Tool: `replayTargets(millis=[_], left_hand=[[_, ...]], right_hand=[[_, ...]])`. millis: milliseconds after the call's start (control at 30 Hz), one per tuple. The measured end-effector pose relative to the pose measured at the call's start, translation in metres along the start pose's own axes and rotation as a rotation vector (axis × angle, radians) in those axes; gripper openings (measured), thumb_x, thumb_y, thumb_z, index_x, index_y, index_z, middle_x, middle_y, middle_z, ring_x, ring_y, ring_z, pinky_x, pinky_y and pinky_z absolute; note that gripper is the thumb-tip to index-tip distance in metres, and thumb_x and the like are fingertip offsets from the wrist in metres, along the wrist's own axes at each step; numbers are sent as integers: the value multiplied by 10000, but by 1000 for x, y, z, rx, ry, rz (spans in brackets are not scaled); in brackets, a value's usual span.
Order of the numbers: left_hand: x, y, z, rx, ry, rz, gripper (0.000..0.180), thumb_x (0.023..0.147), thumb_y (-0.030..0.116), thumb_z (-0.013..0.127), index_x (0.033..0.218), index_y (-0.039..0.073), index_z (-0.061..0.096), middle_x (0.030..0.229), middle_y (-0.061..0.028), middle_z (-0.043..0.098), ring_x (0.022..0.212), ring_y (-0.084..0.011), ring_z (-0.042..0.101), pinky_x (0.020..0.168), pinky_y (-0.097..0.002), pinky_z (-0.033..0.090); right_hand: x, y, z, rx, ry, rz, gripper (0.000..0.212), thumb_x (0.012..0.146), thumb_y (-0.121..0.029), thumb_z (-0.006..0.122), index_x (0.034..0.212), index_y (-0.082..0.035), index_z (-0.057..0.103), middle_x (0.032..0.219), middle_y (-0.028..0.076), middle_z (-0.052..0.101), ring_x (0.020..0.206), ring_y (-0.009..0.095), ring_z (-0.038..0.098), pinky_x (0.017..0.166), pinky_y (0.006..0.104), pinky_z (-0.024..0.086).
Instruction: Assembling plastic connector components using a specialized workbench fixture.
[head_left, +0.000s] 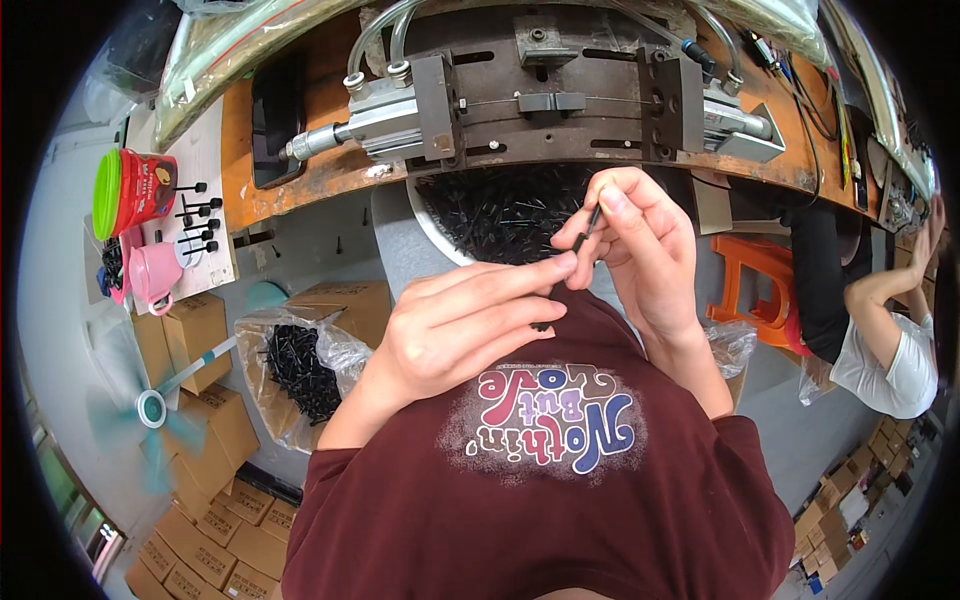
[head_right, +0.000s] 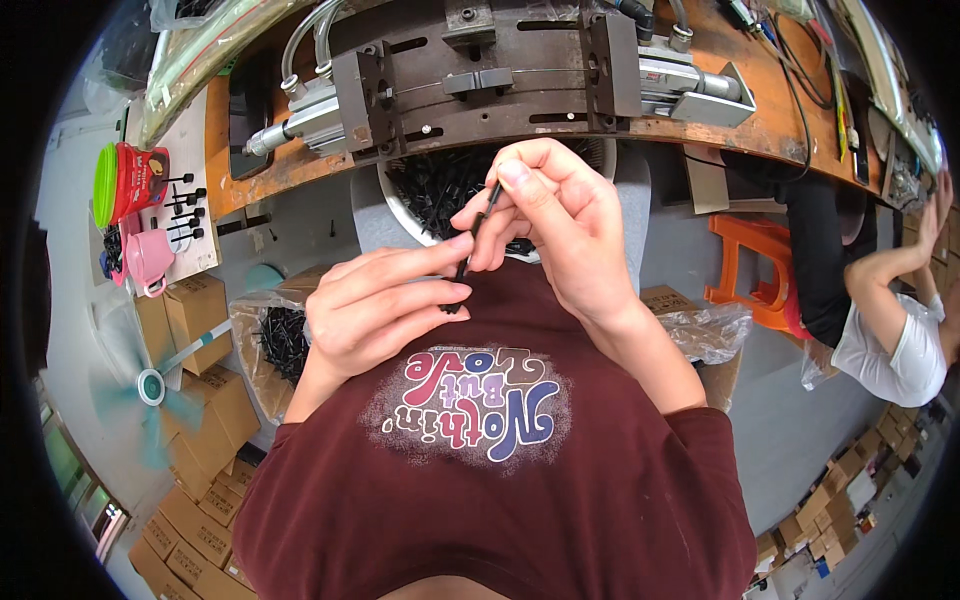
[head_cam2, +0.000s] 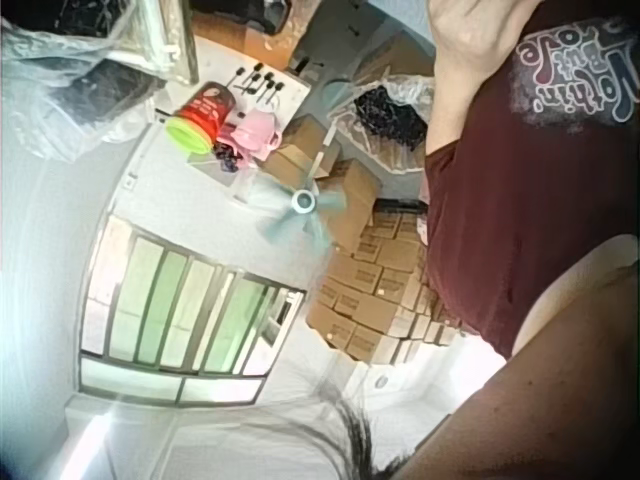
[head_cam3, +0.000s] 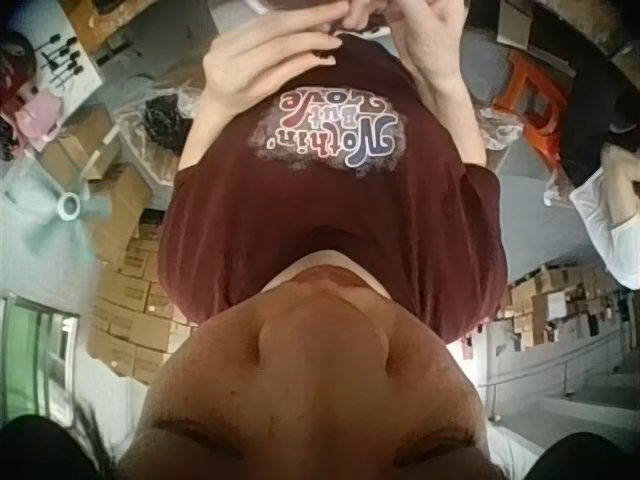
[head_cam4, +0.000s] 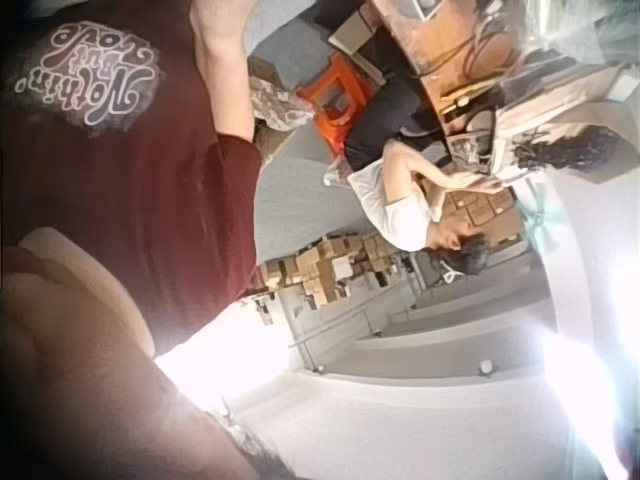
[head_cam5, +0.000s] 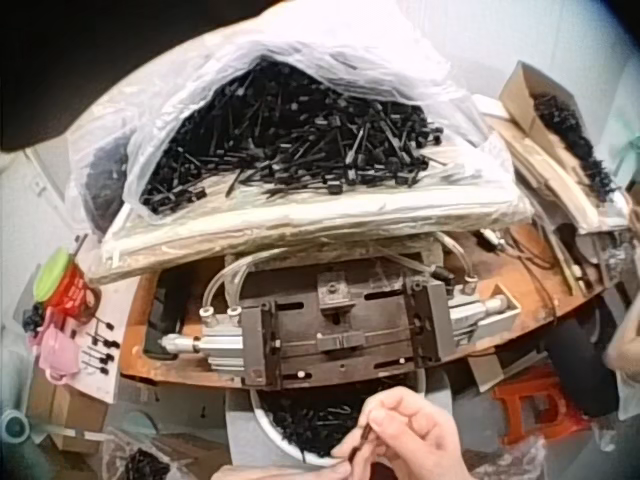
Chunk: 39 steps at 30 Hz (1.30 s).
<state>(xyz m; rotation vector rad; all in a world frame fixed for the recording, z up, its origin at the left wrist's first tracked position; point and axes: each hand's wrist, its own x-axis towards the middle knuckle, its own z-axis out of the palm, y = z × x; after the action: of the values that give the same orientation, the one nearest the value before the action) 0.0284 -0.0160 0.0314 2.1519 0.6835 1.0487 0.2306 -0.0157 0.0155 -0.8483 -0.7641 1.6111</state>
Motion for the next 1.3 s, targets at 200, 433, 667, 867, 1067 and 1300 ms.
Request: replayTargets(millis=[200,433,667,867,1067,1300], left_hand=[[4,2,2,37,-14,37,286,626,59,797,882,-49,730,1101,-195,696,802,-247,720,688,-305,588],[6,1,3,53,-27,60,274,623,48,791,867,-62,730,1093,-195,699,803,-246,721,689,-305,593],[7,2,5,41,3,31,273,635,37,796,884,-54,731,1085,-197,701,774,-243,718,668,-308,586],[7,2,5,31,9,27,278,639,23,796,901,-47,732,1081,-192,704,755,-241,714,653,-308,579],[8,2,4,61,-12,30,269,645,23,795,898,-46,731,1092,-178,703,767,-235,712,663,-302,577],[16,-5,11,125,34,32,298,631,4,800,914,-48,721,1103,-168,700,771,-238,703,655,-304,568]], right_hand=[[1,-3,-4,-11,-16,-47,196,1040,-174,448,1016,1,533,854,206,684,577,160,652,540,269,553],[1,-1,-6,-18,-24,-52,193,1038,-169,455,1029,6,535,849,201,685,576,150,649,544,267,552],[-4,-4,-1,-115,-29,-120,187,1036,-148,463,1033,25,535,858,194,689,599,137,656,558,259,554],[-5,-5,0,-147,-35,-127,189,1035,-147,469,1044,30,534,859,180,689,611,133,660,564,259,558],[-5,-5,0,-105,-17,-98,174,1027,-139,491,1045,26,544,861,163,694,620,123,654,563,250,544],[-2,-3,-10,-67,-31,107,136,982,-132,587,1019,-7,627,773,44,663,619,90,613,548,217,476]])
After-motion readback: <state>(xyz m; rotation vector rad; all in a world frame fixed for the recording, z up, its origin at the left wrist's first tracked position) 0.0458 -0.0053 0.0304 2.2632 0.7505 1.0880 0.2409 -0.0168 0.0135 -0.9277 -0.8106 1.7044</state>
